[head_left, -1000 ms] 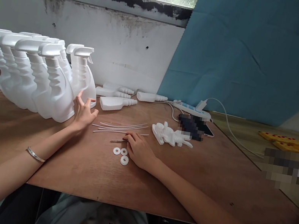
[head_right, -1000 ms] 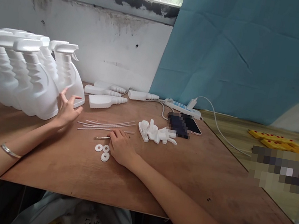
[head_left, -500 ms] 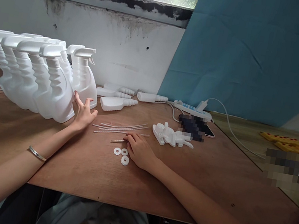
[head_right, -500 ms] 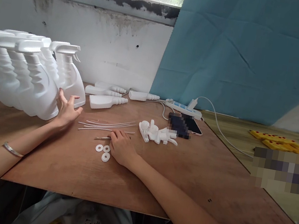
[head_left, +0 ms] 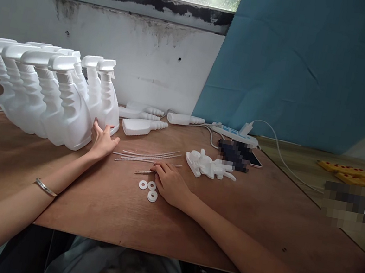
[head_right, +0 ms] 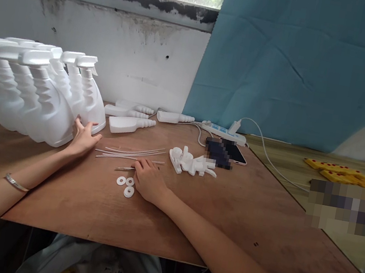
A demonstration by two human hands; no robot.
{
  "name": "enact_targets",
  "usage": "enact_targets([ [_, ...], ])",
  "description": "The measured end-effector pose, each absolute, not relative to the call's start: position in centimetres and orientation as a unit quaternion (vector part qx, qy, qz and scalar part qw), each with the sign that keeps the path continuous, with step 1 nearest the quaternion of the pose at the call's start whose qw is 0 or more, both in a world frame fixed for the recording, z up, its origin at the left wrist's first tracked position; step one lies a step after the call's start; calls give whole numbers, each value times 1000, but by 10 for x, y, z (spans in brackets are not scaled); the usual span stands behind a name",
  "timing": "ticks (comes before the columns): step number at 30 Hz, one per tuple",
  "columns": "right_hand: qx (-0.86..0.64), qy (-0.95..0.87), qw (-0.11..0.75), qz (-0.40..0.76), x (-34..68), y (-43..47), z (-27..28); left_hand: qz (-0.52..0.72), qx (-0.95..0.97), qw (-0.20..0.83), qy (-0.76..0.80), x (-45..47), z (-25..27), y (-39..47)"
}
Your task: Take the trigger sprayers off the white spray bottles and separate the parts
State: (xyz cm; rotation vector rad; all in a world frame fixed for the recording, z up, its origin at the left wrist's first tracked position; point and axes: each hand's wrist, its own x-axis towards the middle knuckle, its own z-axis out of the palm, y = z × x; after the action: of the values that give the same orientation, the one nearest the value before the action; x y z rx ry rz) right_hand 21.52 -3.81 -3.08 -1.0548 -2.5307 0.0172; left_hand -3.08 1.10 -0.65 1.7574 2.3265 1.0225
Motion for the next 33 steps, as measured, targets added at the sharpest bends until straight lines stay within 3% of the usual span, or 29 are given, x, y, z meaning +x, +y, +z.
enact_targets([
  [14,-378,-905,195,7,216,-39,-29,283,586,91,754,-52,-16,33],
  [33,-381,-905,188,7,215,-39,-28,343,590,80,727,-49,-17,24],
])
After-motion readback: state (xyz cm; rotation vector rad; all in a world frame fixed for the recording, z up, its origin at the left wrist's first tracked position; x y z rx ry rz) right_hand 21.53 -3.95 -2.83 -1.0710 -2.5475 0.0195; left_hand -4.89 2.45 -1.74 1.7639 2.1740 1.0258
